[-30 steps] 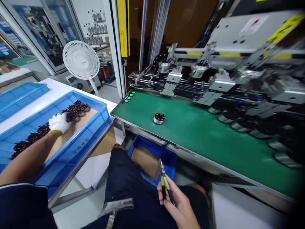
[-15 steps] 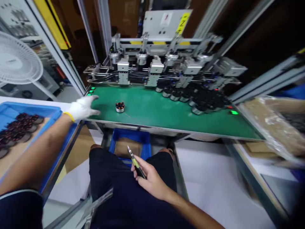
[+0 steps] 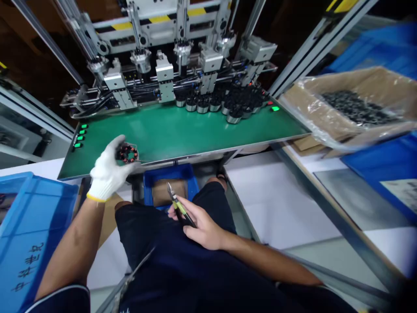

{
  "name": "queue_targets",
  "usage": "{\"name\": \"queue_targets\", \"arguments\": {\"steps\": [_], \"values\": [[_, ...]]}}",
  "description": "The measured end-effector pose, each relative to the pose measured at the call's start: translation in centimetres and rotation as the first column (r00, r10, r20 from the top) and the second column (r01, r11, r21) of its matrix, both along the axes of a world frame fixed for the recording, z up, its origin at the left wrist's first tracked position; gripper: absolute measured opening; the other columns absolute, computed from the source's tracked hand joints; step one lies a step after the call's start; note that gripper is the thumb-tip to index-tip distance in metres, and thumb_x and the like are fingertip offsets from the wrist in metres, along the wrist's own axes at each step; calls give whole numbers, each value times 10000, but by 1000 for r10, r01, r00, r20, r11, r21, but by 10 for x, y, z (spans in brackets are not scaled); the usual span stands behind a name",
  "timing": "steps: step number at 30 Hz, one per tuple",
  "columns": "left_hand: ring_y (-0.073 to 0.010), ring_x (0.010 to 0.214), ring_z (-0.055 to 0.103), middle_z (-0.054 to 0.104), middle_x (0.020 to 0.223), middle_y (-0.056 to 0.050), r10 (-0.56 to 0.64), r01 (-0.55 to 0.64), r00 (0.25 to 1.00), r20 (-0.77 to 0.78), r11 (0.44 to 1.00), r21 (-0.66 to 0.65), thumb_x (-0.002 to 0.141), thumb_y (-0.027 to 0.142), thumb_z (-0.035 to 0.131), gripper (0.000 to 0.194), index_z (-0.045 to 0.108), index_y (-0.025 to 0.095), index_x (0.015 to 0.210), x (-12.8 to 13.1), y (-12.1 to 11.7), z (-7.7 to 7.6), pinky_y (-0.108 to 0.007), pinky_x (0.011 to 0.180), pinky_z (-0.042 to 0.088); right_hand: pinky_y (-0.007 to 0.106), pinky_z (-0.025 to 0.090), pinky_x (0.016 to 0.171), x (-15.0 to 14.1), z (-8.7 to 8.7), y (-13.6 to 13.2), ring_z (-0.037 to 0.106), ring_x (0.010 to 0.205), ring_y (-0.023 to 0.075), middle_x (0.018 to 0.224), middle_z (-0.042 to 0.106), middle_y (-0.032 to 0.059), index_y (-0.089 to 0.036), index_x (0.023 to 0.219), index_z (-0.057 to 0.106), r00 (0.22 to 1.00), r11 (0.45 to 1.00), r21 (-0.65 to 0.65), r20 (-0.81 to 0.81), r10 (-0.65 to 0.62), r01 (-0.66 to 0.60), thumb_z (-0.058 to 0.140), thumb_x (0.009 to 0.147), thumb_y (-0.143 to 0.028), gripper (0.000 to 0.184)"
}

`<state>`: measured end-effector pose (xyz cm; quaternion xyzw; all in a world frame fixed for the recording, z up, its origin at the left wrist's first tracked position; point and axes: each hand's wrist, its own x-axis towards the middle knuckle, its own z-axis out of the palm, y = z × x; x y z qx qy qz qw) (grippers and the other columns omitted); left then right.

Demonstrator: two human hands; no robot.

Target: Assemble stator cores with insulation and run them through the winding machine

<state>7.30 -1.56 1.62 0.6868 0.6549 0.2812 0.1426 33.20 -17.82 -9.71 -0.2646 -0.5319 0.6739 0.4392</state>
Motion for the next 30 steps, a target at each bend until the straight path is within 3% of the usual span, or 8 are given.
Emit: {"name": "queue_targets", "arguments": {"steps": [2, 4, 8, 16, 22, 30], "values": [[-389, 1225, 690, 729, 1297, -87, 51, -49, 998, -34, 998, 50, 642, 535, 882, 895, 590, 269, 1445, 3, -39, 9, -580, 1109, 545, 460, 456, 1193, -3, 3, 3, 599, 1319, 198, 1386, 569, 131, -230, 1654, 317, 998, 998, 55, -43, 40, -38, 580, 818, -68, 891], [-388, 1170, 710, 732, 1269, -112, 25, -21, 999, -32, 992, 121, 622, 589, 890, 856, 642, 216, 1352, 2, -70, 14, -576, 1062, 579, 458, 460, 1195, -7, 4, 5, 594, 1340, 205, 1404, 564, 138, -227, 1657, 309, 995, 994, 84, -64, 79, -73, 586, 822, -73, 893], [-343, 1071, 741, 748, 1151, -79, -27, 32, 999, -30, 982, 184, 669, 584, 892, 629, 686, 246, 1158, -6, -101, 11, -537, 987, 626, 453, 483, 1174, -14, 5, 5, 603, 1324, 212, 1399, 571, 142, -217, 1658, 307, 990, 990, 79, -69, 126, -120, 595, 821, -89, 894], [-356, 1138, 713, 716, 1228, -74, -77, 85, 995, -67, 989, 122, 752, 542, 862, 523, 670, 330, 1191, -20, -112, 2, -612, 1036, 595, 442, 525, 1114, -15, 14, 2, 630, 1203, 192, 1338, 584, 130, -218, 1641, 342, 989, 988, 73, -60, 138, -133, 595, 825, -78, 866], [-348, 1109, 724, 722, 1221, -67, -94, 100, 994, -59, 988, 116, 754, 523, 872, 510, 676, 330, 1184, -20, -113, 0, -598, 1016, 604, 396, 569, 981, -13, 18, 1, 620, 1033, 159, 1245, 596, 115, -211, 1631, 360, 990, 989, 58, -36, 139, -136, 607, 820, -86, 857], [-319, 1072, 729, 731, 1164, -28, -116, 120, 992, -42, 985, 122, 757, 497, 879, 415, 708, 337, 1099, -21, -113, 2, -550, 1003, 619, 349, 569, 911, -14, 21, 0, 614, 968, 131, 1186, 588, 91, -222, 1621, 389, 990, 989, 70, -33, 134, -132, 579, 812, -56, 847]]}}
